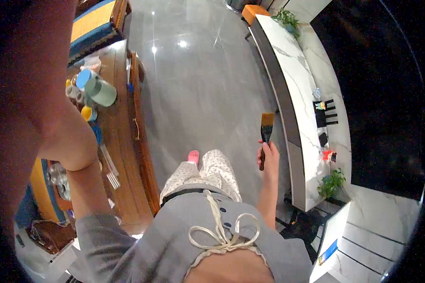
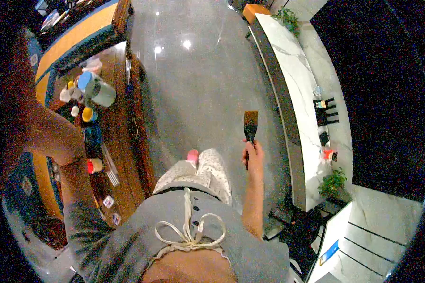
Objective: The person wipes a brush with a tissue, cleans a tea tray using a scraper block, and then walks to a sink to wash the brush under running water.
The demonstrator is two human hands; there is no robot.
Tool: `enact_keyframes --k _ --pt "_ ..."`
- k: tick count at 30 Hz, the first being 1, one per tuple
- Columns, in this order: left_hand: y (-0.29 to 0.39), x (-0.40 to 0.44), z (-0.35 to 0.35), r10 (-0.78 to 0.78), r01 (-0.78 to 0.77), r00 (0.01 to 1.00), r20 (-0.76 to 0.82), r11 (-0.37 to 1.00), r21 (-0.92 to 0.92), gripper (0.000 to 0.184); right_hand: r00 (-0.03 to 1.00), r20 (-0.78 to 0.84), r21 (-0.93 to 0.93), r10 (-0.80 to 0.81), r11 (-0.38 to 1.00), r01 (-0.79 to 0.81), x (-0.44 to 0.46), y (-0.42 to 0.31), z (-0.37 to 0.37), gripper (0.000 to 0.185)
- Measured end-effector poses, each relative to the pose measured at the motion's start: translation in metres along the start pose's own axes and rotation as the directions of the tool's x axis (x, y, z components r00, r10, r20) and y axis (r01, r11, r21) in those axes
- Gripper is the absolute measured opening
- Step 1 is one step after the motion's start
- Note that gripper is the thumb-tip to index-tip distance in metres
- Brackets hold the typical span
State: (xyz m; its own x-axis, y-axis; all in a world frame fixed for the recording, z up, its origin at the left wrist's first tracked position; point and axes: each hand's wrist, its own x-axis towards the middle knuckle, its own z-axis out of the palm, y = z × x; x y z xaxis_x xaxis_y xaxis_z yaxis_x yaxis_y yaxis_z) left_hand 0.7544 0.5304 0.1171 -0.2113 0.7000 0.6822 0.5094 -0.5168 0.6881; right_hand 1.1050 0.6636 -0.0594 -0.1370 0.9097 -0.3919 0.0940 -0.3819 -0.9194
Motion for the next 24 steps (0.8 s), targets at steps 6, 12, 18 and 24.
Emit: enact_keyframes --k 6,12,18,24 --pt "-0.107 0.111 0.039 0.029 -0.03 0.999 -0.02 0.998 -0.051 0.034 0.998 -0.058 0.004 0.011 1.0 -0.01 0.131 -0.02 0.01 0.02" --pt "-0.222 0.273 0.122 -0.032 0.002 0.986 -0.165 0.984 -0.178 0.032 0.997 -0.081 0.012 0.019 1.0 -0.018 0.309 -0.096 0.001 0.02" --pt "-0.569 0.033 0.177 -0.953 0.952 0.284 -0.102 0.268 0.146 0.031 0.996 0.032 -0.105 -0.084 0.991 0.087 0.498 -0.196 0.048 0.019" --pt "-0.547 -0.144 0.201 -0.898 0.797 -0.435 0.064 -0.351 0.491 0.035 0.972 0.192 -0.116 -0.134 0.981 0.158 0.662 -0.262 0.132 0.019"
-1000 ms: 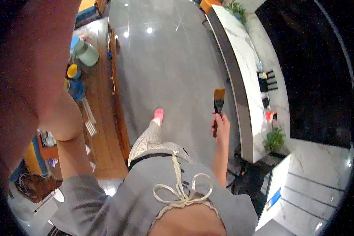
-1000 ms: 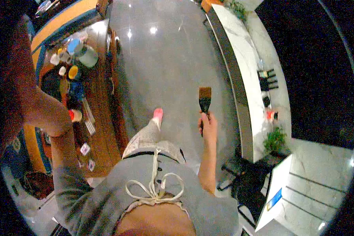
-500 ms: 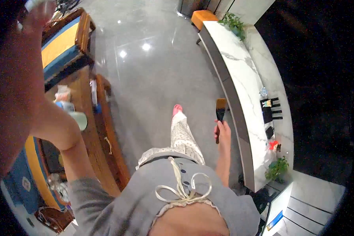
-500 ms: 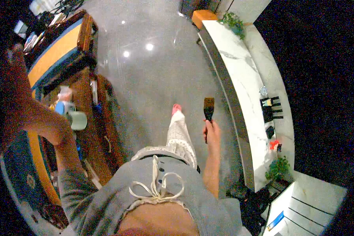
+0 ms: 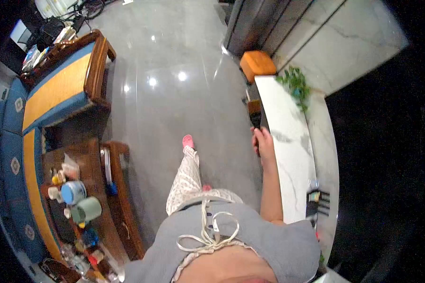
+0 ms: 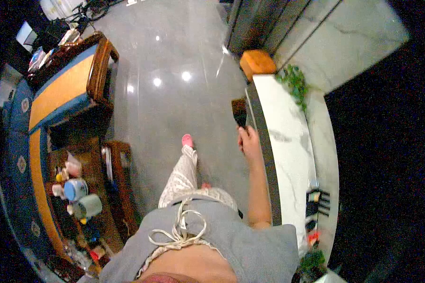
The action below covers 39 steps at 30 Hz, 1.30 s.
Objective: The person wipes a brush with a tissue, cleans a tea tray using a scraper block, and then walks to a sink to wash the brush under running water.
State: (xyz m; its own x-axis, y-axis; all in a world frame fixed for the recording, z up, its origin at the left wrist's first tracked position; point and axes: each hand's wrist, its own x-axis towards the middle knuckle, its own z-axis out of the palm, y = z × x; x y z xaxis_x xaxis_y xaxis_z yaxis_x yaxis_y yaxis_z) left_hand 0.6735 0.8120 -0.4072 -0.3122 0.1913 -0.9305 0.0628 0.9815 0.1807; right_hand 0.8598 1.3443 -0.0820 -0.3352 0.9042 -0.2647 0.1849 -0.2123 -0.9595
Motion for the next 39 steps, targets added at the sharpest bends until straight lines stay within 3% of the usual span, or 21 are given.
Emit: enact_keyframes --k 3,6,9,12,14,15,16,17,19,22,23,24,25,26,28,30,32,34,39 --pt "0.063 0.016 -0.026 -0.082 0.085 0.995 0.057 0.995 -0.053 0.036 0.999 0.05 0.019 0.0 1.0 -0.001 0.088 -0.003 0.02 0.019" --pt "0.161 0.059 -0.093 -0.048 0.051 0.999 0.025 0.994 -0.096 0.038 0.997 0.051 -0.034 0.059 0.998 -0.057 0.168 -0.051 0.062 0.02" --pt "0.285 0.122 -0.18 0.159 -0.177 0.975 -0.157 0.978 -0.11 0.04 0.996 0.074 -0.039 -0.038 0.998 0.041 0.25 -0.101 0.073 0.021" --pt "0.494 0.178 -0.331 0.458 -0.504 0.761 -0.459 0.863 0.027 0.042 0.997 0.03 0.045 -0.068 0.997 0.067 0.328 -0.134 0.069 0.019" --pt "0.66 0.173 -0.444 0.539 -0.597 0.612 -0.578 0.795 0.11 0.04 0.998 0.023 0.085 -0.052 0.995 0.049 0.37 -0.144 0.079 0.018" --pt "0.736 0.171 -0.498 0.649 -0.679 0.544 -0.532 0.713 0.176 0.039 0.998 0.009 0.078 -0.054 0.996 0.053 0.394 -0.145 0.082 0.019" --pt "0.792 0.186 -0.53 0.738 -0.841 0.35 -0.577 0.519 0.153 0.034 1.0 -0.008 0.091 -0.022 0.996 0.022 0.414 -0.138 0.082 0.019" --pt "0.853 0.13 -0.55 0.784 -0.919 0.333 -0.523 0.394 0.006 0.03 1.0 -0.023 0.102 0.007 0.995 -0.005 0.437 -0.134 0.083 0.019" --pt "0.94 0.077 -0.583 0.818 -0.97 0.21 -0.536 0.242 -0.011 0.029 0.992 -0.045 0.146 0.114 0.983 -0.107 0.486 -0.136 0.087 0.021" --pt "0.991 0.125 -0.609 0.834 -0.968 0.228 -0.503 0.248 -0.029 0.023 0.984 -0.076 0.183 0.163 0.972 -0.147 0.58 -0.136 0.082 0.02" --pt "0.986 0.182 -0.608 0.774 -0.947 0.283 -0.567 0.321 -0.034 0.025 0.981 -0.095 0.164 0.17 0.974 -0.153 0.617 -0.139 0.081 0.02" --pt "0.97 0.209 -0.605 0.78 -0.889 0.396 -0.485 0.458 0.011 0.029 0.982 -0.105 0.173 0.158 0.975 -0.139 0.644 -0.168 0.087 0.019" --pt "0.946 0.229 -0.597 0.667 -0.707 0.637 -0.385 0.705 0.052 0.033 0.993 -0.092 0.186 0.071 0.981 -0.053 0.672 -0.189 0.09 0.019" --pt "0.893 0.31 -0.581 0.595 -0.624 0.698 -0.398 0.778 0.07 0.036 0.994 -0.075 0.175 0.073 0.983 -0.059 0.702 -0.205 0.096 0.018" --pt "0.816 0.336 -0.525 0.365 -0.234 0.869 -0.335 0.899 0.37 0.037 0.999 -0.043 0.158 0.033 0.987 -0.025 0.771 -0.234 0.102 0.018" --pt "0.777 0.315 -0.488 0.136 -0.084 0.975 -0.173 0.956 0.281 0.037 0.998 -0.015 0.135 -0.053 0.989 0.055 0.818 -0.257 0.113 0.019" --pt "0.78 0.302 -0.468 -0.022 0.028 0.998 -0.053 0.992 0.119 0.036 0.995 0.071 0.121 -0.075 0.99 0.066 0.875 -0.268 0.117 0.016" --pt "0.813 0.305 -0.467 -0.075 0.074 0.997 0.001 0.997 0.031 0.036 0.99 0.13 0.132 -0.059 0.99 0.042 0.926 -0.274 0.128 0.015" --pt "0.93 0.367 -0.523 -0.042 0.044 0.999 0.013 0.991 -0.124 0.035 0.992 0.082 0.155 0.099 0.982 -0.111 1.04 -0.288 0.163 0.015"
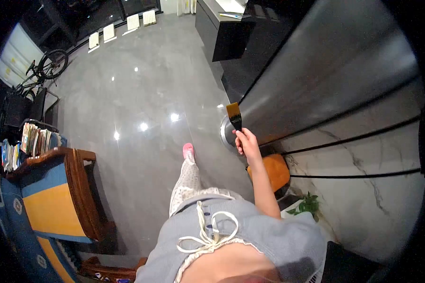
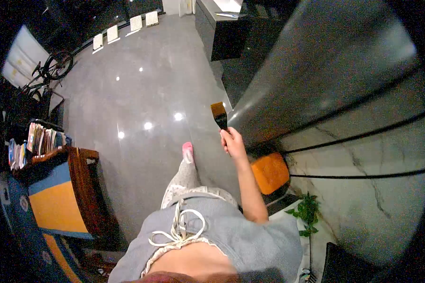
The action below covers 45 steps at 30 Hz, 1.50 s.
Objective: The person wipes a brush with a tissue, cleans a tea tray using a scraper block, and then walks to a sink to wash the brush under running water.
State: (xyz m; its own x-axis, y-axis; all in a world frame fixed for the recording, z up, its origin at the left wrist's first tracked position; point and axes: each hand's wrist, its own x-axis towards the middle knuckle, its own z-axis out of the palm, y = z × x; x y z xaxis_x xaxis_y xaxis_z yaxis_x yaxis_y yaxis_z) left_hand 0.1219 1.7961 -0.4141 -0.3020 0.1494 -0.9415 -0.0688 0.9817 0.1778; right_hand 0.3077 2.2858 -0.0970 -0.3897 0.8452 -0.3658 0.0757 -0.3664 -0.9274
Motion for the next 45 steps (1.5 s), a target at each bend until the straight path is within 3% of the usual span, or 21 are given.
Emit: enact_keyframes --k 4,7,8,9,10,11,14,17,19,22,23,24,27,32,36,38,40,42,43,44,45 --pt "0.154 0.076 -0.084 0.136 -0.147 0.986 -0.102 0.982 -0.12 0.035 0.997 -0.002 0.018 -0.073 0.997 0.073 0.101 -0.06 0.023 0.015" --pt "0.307 0.184 -0.186 0.248 -0.355 0.914 -0.321 0.872 -0.336 0.035 0.985 -0.007 0.004 -0.171 0.985 0.171 0.169 -0.113 0.033 0.015" --pt "0.412 0.126 -0.242 0.44 -0.384 0.867 -0.236 0.889 0.249 0.031 0.982 -0.026 0.0 -0.186 0.983 0.186 0.187 -0.127 0.035 0.015" --pt "0.471 0.158 -0.28 0.614 -0.57 0.685 -0.392 0.787 0.237 0.028 0.983 -0.04 0.003 -0.177 0.984 0.177 0.203 -0.139 0.037 0.015" --pt "0.552 0.108 -0.32 0.704 -0.666 0.645 -0.296 0.708 0.234 0.03 0.984 -0.056 0.011 -0.168 0.986 0.168 0.218 -0.144 0.043 0.015" --pt "0.622 0.068 -0.34 0.77 -0.712 0.504 -0.392 0.627 0.317 0.034 0.984 -0.072 0.019 -0.162 0.986 0.163 0.234 -0.145 0.043 0.016" --pt "0.774 0.014 -0.367 0.82 -0.89 0.428 -0.379 0.456 -0.02 0.032 0.988 -0.116 0.054 -0.1 0.993 0.107 0.299 -0.141 0.034 0.019" --pt "0.85 0.016 -0.365 0.9 -0.947 0.309 -0.306 0.32 -0.017 0.03 0.986 -0.16 0.079 -0.049 0.995 0.062 0.367 -0.152 0.028 0.018" --pt "0.864 0.062 -0.361 0.919 -0.925 0.317 -0.232 0.354 0.138 0.028 0.976 -0.21 0.066 -0.056 0.995 0.071 0.422 -0.163 0.022 0.019" --pt "0.821 0.178 -0.351 0.754 -0.708 0.644 -0.129 0.652 0.271 0.032 0.947 -0.305 0.028 -0.103 0.993 0.117 0.512 -0.211 0.024 0.015" --pt "0.769 0.259 -0.35 0.679 -0.574 0.722 -0.138 0.698 0.428 0.034 0.947 -0.263 0.033 -0.183 0.98 0.198 0.539 -0.225 0.023 0.014" --pt "0.739 0.262 -0.344 0.555 -0.442 0.832 -0.003 0.665 0.602 0.035 0.939 -0.275 0.034 -0.208 0.974 0.226 0.563 -0.239 0.026 0.013" --pt "0.702 0.242 -0.336 0.214 -0.221 0.974 0.069 0.861 0.458 0.032 0.913 -0.259 -0.042 -0.315 0.948 0.315 0.64 -0.266 0.027 0.01" --pt "0.772 0.243 -0.366 0.07 -0.089 0.994 0.086 0.965 0.246 0.027 0.853 -0.395 -0.337 -0.342 0.917 0.213 0.763 -0.299 0.001 0.024" --pt "0.872 0.277 -0.41 0.133 -0.148 0.986 0.102 0.978 0.147 0.024 0.636 -0.547 -0.627 -0.545 0.77 0.121 0.825 -0.34 -0.022 0.027" --pt "0.945 0.302 -0.446 0.214 -0.225 0.971 0.11 0.969 0.103 0.023 0.643 -0.639 -0.63 -0.422 0.767 -0.123 0.844 -0.392 -0.016 0.03" --pt "1.032 0.333 -0.494 0.343 -0.346 0.933 0.113 0.938 0.012 0.022 0.502 -0.631 -0.771 -0.592 0.554 -0.315 0.879 -0.413 -0.035 0.033" --pt "1.137 0.364 -0.552 0.499 -0.489 0.863 0.085 0.865 -0.11 0.021 0.431 -0.632 -0.775 -0.644 0.52 -0.361 0.908 -0.439 -0.049 0.036" --pt "1.199 0.376 -0.579 0.572 -0.563 0.819 0.046 0.817 -0.121 0.021 0.404 -0.637 -0.769 -0.657 0.499 -0.4 0.924 -0.449 -0.055 0.039" --pt "1.266 0.39 -0.602 0.635 -0.628 0.77 -0.062 0.772 0.1 0.023 0.378 -0.641 -0.759 -0.668 0.477 -0.443 0.939 -0.456 -0.063 0.041" --pt "1.319 0.396 -0.626 0.788 -0.785 0.616 -0.003 0.614 0.083 0.023 0.387 -0.664 -0.735 -0.64 0.461 -0.498 0.952 -0.465 -0.069 0.045"
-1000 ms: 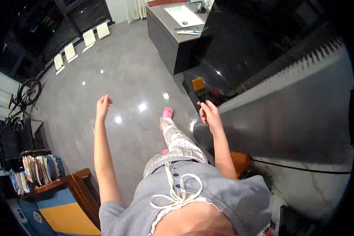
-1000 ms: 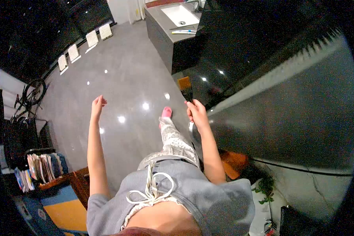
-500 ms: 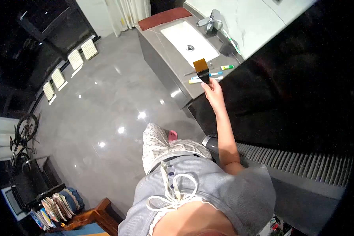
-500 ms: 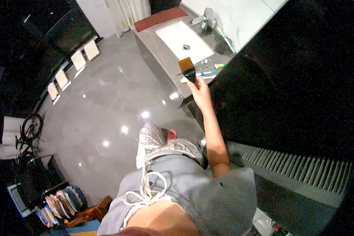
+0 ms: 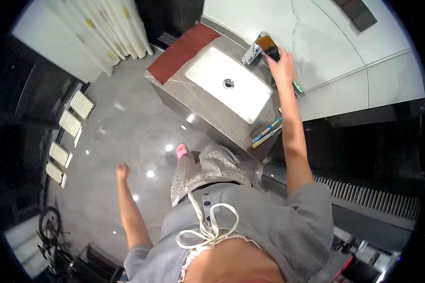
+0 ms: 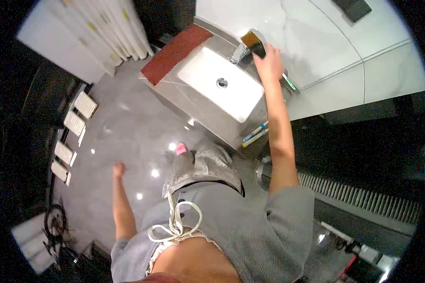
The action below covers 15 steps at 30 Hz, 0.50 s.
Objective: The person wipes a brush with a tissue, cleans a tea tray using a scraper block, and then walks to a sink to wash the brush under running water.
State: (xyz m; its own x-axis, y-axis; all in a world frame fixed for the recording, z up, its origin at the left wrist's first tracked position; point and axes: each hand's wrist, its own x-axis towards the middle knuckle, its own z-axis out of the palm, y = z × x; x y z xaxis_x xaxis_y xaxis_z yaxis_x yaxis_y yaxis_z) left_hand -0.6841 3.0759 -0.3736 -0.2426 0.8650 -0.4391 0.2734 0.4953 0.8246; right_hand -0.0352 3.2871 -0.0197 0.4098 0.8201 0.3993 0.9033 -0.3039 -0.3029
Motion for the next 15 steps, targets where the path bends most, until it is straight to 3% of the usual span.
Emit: enact_keyframes --k 1,2,3,5,6,7,8,9,11,12,13,15 --pt "0.043 0.035 -0.007 0.072 -0.095 0.988 -0.134 0.98 -0.174 0.022 0.999 0.03 -0.055 0.027 0.998 -0.025 0.01 -0.004 0.006 0.048" --pt "0.086 0.074 -0.024 0.1 -0.103 0.994 -0.044 0.993 -0.058 0.019 0.998 0.056 -0.072 0.033 0.997 -0.029 0.015 -0.003 0.009 0.049" --pt "0.168 0.078 -0.011 0.031 -0.033 0.989 -0.143 0.999 -0.01 0.019 0.996 0.079 -0.083 0.037 0.996 -0.031 0.021 -0.003 0.012 0.051" --pt "0.246 0.107 0.021 0.235 -0.257 0.96 -0.154 0.956 -0.138 0.025 0.995 0.094 -0.112 0.019 0.994 -0.008 0.03 0.0 0.026 0.052" --pt "0.279 0.116 0.042 0.267 -0.272 0.96 -0.078 0.961 -0.049 0.027 0.996 0.093 -0.137 -0.003 0.99 0.016 0.031 0.005 0.034 0.052" --pt "0.309 0.118 0.075 0.389 -0.389 0.921 -0.009 0.917 -0.089 0.026 0.995 0.092 -0.162 -0.03 0.986 0.045 0.034 0.01 0.041 0.053" --pt "0.346 0.106 0.109 0.416 -0.42 0.903 0.11 0.907 0.021 0.026 0.995 0.071 -0.132 -0.064 0.989 0.073 0.035 0.015 0.046 0.051" --pt "0.37 0.096 0.148 0.55 -0.576 0.81 0.204 0.811 0.102 0.024 0.994 0.062 -0.106 -0.085 0.99 0.092 0.037 0.018 0.045 0.051" --pt "0.402 0.084 0.223 0.599 -0.738 0.631 0.494 0.66 0.142 0.023 0.993 0.048 -0.044 -0.111 0.993 0.113 0.035 0.021 0.048 0.051" --pt "0.426 0.065 0.255 0.572 -0.809 0.53 0.626 0.562 0.172 0.024 0.994 0.036 -0.047 -0.102 0.993 0.104 0.036 0.023 0.05 0.051" --pt "0.417 0.075 0.293 0.595 -0.86 0.385 0.706 0.509 0.04 0.027 0.996 0.032 -0.05 -0.089 0.995 0.09 0.034 0.023 0.051 0.051" --pt "0.415 0.078 0.353 0.419 -0.953 0.222 0.881 0.285 0.105 0.038 0.993 -0.024 -0.021 -0.118 0.993 0.117 0.036 0.025 0.057 0.051"
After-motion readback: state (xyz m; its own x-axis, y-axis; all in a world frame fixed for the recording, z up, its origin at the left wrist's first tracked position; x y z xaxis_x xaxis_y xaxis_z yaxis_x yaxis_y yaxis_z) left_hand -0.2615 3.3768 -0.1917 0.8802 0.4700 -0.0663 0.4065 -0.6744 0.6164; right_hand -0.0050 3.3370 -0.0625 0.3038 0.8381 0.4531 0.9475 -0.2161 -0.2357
